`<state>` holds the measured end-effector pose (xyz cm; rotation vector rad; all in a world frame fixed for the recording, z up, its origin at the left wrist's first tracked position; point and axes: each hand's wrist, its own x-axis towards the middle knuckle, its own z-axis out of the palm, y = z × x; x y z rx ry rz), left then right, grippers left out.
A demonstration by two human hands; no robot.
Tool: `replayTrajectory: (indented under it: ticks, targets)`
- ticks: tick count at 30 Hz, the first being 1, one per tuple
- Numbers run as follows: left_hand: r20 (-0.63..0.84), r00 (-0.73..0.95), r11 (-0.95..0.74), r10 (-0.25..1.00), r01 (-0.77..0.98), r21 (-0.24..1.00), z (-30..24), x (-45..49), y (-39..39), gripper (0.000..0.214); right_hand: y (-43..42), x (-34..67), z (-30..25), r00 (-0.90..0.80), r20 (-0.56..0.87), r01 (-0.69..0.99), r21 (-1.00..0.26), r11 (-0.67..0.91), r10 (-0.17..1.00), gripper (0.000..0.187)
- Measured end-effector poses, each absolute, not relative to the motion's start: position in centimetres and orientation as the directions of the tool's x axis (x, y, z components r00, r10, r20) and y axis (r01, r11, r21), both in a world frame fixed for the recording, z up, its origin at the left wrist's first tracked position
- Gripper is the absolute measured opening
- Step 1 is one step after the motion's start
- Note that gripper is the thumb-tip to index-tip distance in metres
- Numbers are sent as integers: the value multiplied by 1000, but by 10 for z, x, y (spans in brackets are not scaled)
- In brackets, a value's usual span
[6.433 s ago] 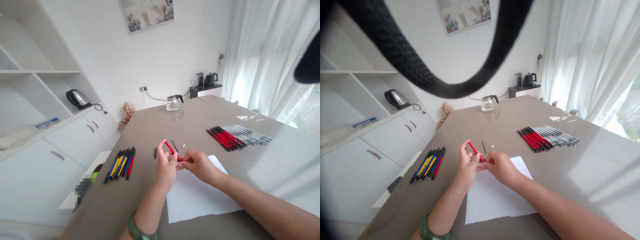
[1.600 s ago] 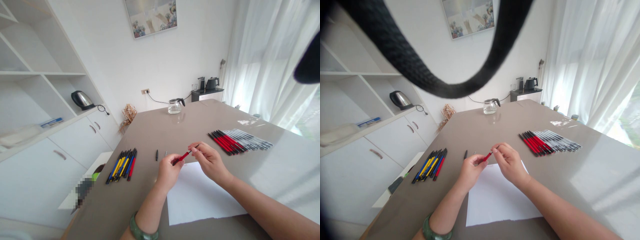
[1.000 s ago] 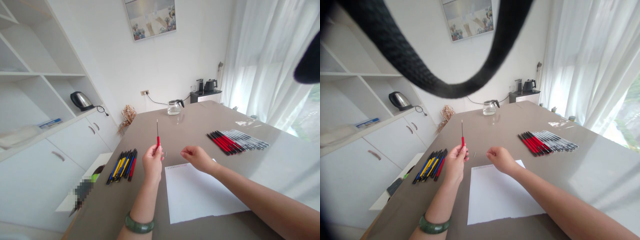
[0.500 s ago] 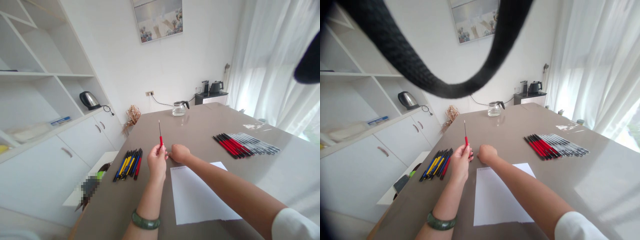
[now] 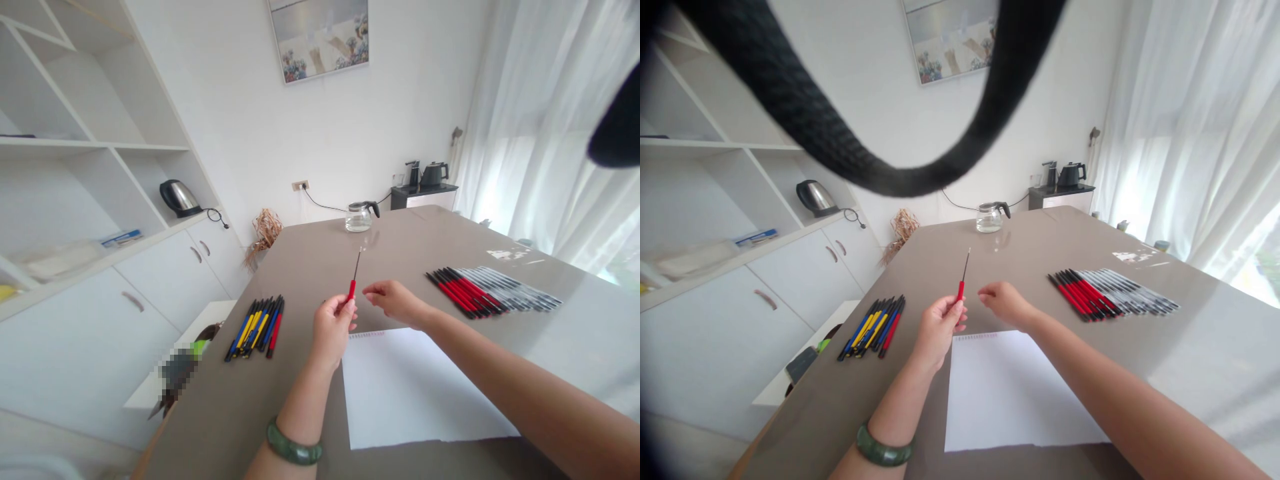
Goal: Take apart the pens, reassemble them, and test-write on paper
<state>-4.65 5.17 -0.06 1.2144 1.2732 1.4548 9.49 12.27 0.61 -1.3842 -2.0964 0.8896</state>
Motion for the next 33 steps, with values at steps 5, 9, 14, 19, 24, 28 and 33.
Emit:
replayTrajectory:
  ticks: [5,9,14,19,24,28,33]
  targets:
    - [113,-81,-104,990,108,989,-4,-41,51,30,108,130,16,-111,221,54,-972,228,969,27]
    - [114,25,-117,993,212,970,-10,-36,53,27,100,147,23,12,331,-196,-925,327,944,21]
    - [116,82,-135,990,287,948,-12,-30,52,25,99,160,26,70,366,-226,-900,373,928,17]
    - [103,96,-128,990,303,944,-10,-27,50,24,101,160,25,65,378,-222,-897,382,924,17]
    - [101,101,-127,990,307,943,-10,-27,50,25,100,161,24,54,384,-200,-900,387,922,19]
    - [104,99,-129,990,295,947,-10,-26,49,25,100,160,21,32,361,-169,-917,361,932,20]
    - [110,81,-128,991,267,955,-9,-26,48,24,97,156,18,-57,298,-127,-949,289,953,26]
